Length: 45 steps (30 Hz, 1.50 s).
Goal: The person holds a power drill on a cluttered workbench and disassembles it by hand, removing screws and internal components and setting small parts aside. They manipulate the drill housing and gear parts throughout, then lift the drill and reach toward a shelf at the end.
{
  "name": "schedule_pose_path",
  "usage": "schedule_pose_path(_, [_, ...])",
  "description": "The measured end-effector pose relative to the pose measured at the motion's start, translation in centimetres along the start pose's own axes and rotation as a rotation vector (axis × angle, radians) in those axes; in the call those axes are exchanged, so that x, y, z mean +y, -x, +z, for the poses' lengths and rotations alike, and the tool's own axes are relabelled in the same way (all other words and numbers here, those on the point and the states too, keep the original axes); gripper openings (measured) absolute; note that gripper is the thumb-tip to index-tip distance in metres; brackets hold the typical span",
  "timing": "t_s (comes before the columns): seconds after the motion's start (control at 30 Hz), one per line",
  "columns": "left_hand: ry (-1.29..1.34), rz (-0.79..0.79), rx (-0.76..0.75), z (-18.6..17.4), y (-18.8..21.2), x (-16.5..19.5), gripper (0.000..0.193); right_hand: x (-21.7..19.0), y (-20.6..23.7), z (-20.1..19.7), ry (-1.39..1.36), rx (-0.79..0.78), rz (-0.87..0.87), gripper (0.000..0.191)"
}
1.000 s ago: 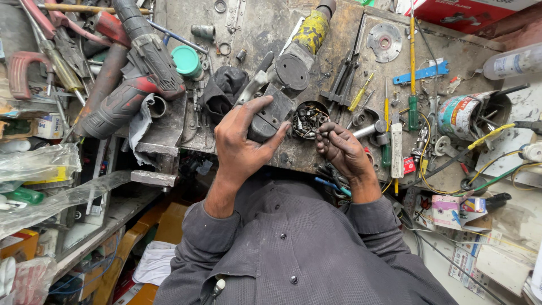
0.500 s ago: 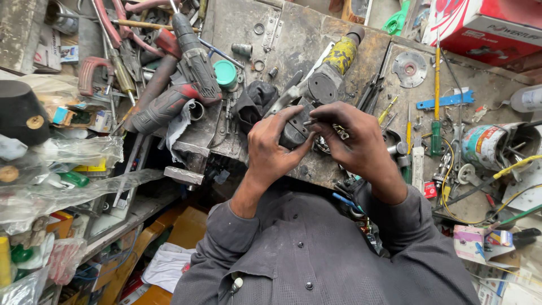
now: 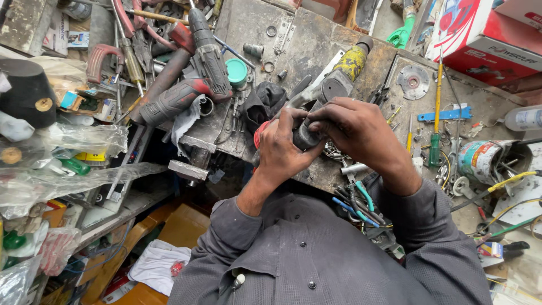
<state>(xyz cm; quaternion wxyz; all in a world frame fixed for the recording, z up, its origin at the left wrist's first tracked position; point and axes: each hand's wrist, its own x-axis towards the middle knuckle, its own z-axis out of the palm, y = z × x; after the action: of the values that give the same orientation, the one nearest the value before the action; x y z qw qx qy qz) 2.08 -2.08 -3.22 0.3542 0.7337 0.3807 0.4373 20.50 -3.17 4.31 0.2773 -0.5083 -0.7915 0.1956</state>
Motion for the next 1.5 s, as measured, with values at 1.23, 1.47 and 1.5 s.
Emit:
schedule_pose_path(1.23, [-0.019,0.01,0.028,-0.3,-0.3,0.2,0.053,1.8,-0.8,0.0,0.202,-0.221,-0.005,0.033])
schedule_pose_path(1.47, [-0.064,0.048,0.04,-0.1,-0.2,0.3,0.054,1.2,-1.1,-0.8,0.134,-0.154,-0.117,0.018])
schedule_pose_path(1.5, [-0.071,0.031,0.036,0.1,-0.2,0.3,0.054,1.0,-1.1,-0.6,0.171,-0.151,-0.14,0.016])
